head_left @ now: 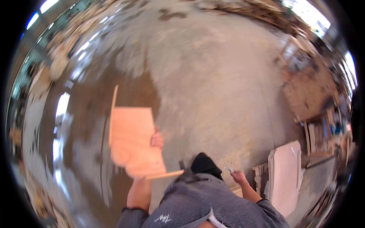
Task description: The person picks up a wooden board and a caliper, then measures the board's dimensions. They walk to a table saw, place the board on the machine, and cut a strip from its edge. The person repeats this process for a second board, removing a strip from each piece.
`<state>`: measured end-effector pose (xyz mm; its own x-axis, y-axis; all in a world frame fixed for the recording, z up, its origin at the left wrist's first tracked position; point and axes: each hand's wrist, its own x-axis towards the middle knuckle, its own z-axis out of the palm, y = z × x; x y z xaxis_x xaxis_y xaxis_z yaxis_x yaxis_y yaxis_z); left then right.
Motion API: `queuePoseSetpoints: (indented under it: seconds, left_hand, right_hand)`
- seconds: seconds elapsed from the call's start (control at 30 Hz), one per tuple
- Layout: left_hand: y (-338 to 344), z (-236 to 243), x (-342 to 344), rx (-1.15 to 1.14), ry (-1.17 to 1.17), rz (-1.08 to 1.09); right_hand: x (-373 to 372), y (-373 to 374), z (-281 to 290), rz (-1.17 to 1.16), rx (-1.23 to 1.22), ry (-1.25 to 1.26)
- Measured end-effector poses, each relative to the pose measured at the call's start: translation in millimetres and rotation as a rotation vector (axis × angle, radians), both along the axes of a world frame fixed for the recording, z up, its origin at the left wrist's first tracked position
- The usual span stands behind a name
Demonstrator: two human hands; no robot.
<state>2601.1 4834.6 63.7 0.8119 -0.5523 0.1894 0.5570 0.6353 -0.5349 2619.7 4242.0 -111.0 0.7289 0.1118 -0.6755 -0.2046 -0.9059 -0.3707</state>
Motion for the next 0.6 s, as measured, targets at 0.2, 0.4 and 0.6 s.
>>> queuePoseSetpoints:
  seconds: [0.2,0.4,0.6]
  left_hand:
    - [94,2,216,0.139,0.225,0.286]
    - [165,38,383,0.137,0.207,0.442]
    - [295,33,567,0.288,0.003,0.46]
  right_hand:
    - [152,79,-43,-0.237,-0.166,0.248]
    - [431,236,-44,0.045,-0.086,-0.043]
    - [715,487,98,-0.016,0.32,-0.267]
